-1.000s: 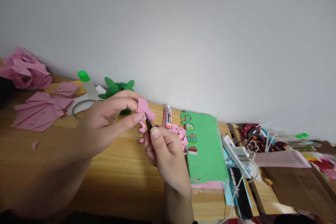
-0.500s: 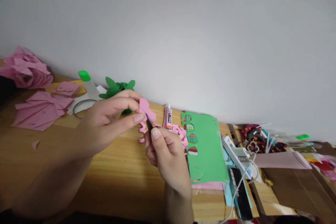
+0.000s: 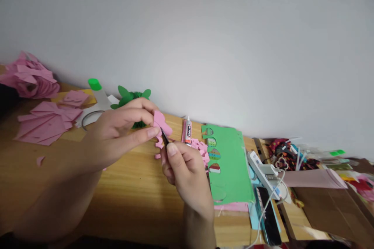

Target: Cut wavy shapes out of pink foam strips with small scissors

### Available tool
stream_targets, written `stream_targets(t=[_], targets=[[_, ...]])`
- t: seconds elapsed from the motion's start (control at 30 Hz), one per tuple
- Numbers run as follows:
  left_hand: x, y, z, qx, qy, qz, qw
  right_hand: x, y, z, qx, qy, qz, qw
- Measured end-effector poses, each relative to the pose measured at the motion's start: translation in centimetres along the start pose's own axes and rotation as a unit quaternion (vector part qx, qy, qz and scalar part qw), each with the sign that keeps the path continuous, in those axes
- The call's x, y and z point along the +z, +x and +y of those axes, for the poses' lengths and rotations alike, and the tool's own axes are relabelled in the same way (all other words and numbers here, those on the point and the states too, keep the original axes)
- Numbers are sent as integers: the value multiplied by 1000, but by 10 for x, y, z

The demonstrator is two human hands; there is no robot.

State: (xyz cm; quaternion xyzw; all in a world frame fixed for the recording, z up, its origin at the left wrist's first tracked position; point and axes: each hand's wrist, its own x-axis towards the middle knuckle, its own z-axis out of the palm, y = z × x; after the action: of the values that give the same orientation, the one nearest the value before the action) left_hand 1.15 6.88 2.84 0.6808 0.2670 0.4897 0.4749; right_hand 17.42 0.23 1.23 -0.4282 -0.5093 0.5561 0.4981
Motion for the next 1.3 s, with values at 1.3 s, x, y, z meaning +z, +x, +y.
stream_targets(t=[1.3], targets=[[-9,2,2,-5,79,-44,996,-7,3,-5,11,-79,-16,997]])
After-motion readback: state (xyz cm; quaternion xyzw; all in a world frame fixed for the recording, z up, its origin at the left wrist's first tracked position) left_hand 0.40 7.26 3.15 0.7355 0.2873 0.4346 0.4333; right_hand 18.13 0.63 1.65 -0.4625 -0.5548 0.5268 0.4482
